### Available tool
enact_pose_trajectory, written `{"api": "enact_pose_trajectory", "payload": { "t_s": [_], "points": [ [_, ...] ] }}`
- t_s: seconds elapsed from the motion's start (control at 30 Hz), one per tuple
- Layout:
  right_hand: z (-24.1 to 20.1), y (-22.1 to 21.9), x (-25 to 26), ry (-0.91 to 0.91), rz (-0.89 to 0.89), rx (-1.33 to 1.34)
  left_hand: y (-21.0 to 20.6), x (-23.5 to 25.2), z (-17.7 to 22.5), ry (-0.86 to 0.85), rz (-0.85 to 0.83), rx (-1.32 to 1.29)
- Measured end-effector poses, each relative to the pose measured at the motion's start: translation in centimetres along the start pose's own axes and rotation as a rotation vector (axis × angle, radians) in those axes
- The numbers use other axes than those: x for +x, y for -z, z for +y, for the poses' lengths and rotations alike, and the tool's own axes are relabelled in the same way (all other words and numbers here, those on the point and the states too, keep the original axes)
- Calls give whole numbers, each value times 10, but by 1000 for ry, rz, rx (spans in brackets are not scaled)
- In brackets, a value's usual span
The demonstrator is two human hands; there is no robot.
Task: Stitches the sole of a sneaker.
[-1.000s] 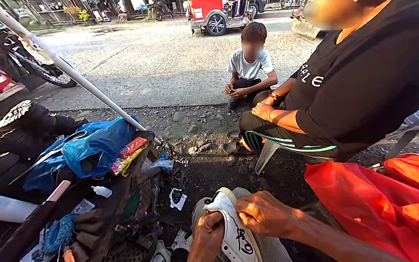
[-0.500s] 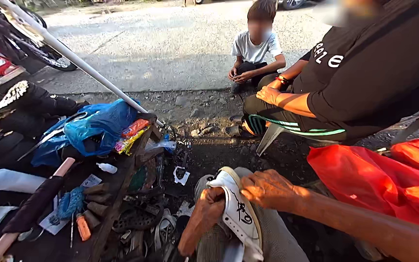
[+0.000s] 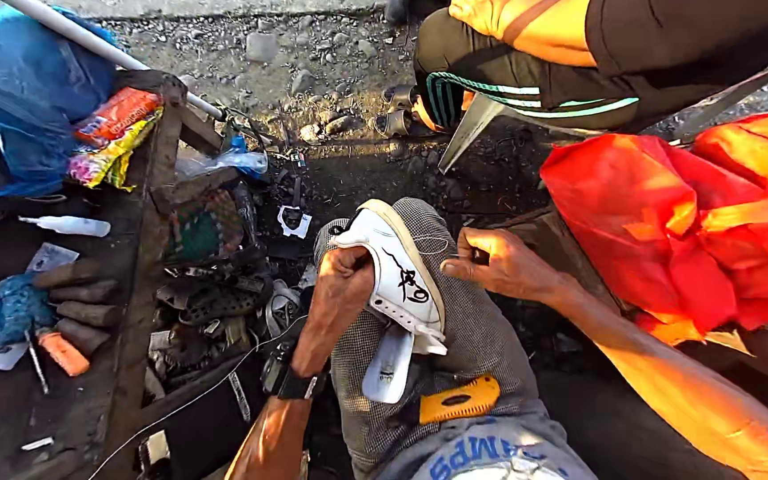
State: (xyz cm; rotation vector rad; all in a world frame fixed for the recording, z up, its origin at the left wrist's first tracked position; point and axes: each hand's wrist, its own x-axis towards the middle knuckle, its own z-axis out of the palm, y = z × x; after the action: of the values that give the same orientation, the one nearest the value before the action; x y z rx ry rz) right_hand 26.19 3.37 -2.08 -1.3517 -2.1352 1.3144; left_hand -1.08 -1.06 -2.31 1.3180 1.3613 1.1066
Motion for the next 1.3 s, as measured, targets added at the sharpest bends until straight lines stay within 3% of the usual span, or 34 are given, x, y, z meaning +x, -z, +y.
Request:
{"api": "enact_pose_trajectory", "payload": {
  "t_s": [0.1, 0.2, 0.4, 0.47, 0.57, 0.63, 0.77, 0.87, 0.93, 1.0, 1.07, 1.1, 1.17, 1.3],
  "points": [
    [-3, -13, -5, 155, 128, 193, 4, 1, -5, -5, -15, -15],
    [-9, -24, -2, 277, 310, 226, 6, 1, -6, -4, -33, -55],
    [-7, -46, 19, 388, 380, -199, 9, 1, -6, 7, -65, -79],
    [-10, -45, 21, 364, 338, -26, 13, 1, -5, 37, -113, -105],
    [-17, -32, 16, 276, 98, 659, 19, 2, -2, 93, -175, -140],
    [-11, -21, 9, 264, 13, 950, 21, 2, -2, 94, -198, -167],
    [-3, 2, -7, 251, 73, 1071, 20, 3, -5, 36, -180, -170],
    [-7, 0, -5, 312, -67, 1154, 15, 4, -9, 4, -131, -180],
    [-12, 1, -3, 359, -148, 1028, 11, 2, -9, 2, -88, -175],
    [-16, 10, -5, 403, -75, 486, 9, 0, -6, 19, -32, -112],
    [-19, 10, -6, 404, 113, -165, 7, -4, 0, 22, 33, 55],
    [-17, 6, -5, 387, 199, -353, 6, -6, 2, 16, 59, 143],
    [-16, -7, 5, 362, 310, -453, 6, -8, 4, -24, 104, 285],
    [-11, -30, 24, 320, 200, -111, 22, -18, -6, -55, 174, 448]
  ]
}}
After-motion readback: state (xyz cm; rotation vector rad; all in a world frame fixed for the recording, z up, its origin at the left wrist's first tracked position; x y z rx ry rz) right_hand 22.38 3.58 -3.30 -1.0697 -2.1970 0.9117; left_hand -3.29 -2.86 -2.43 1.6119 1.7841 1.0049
